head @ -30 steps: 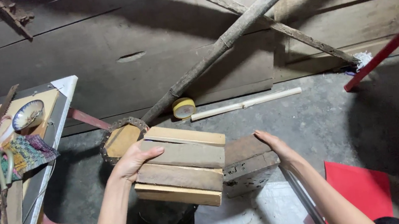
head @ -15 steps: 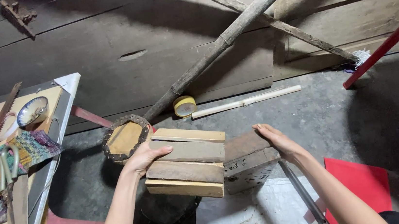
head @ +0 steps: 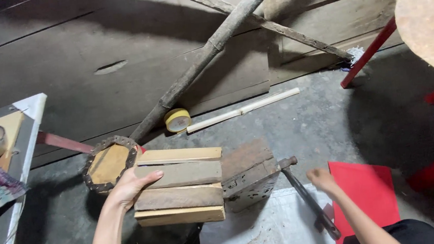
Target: Hammering wooden slats onto a frame to assemble a wooden structure, possibly a drum frame.
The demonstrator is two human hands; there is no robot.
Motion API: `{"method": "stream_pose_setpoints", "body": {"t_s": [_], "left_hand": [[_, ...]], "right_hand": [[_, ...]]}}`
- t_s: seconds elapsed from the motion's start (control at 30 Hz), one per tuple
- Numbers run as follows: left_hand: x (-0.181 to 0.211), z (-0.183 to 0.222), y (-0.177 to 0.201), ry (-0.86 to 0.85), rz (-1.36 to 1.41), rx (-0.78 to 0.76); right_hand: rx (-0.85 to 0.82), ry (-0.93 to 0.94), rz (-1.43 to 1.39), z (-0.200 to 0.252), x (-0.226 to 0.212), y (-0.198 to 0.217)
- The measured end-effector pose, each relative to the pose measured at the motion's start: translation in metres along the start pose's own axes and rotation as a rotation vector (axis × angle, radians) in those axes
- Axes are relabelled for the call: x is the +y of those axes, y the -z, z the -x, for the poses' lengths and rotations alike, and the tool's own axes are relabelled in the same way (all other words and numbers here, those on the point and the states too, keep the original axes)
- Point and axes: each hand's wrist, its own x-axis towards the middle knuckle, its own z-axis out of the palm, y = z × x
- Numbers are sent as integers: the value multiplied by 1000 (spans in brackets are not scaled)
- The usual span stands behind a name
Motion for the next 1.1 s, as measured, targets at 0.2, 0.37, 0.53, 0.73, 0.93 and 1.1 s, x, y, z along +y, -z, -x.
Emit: {"method": "stream_pose_setpoints", "body": {"t_s": [0.2,0.37,0.53,0.73,0.93,1.1], "left_hand": [[33,20,-12,147,-51,-31],[32,14,-15,187,-42,21],[8,-4,-1,78,-55,-10],[28,13,-7,83,-95,-39],[28,10,-2,58,-316,-21],[35,15,-5,72,-196,-58]], "right_hand": [[-10,-161,374,31,47,-31],[52,-48,577,23,83,-60],[-10,-144,712,29,79,-60],[-4,-215,477,28,35,-50],[86,-224,146,83,-67,-10],[222,20,-254,76,-70,19]]}}
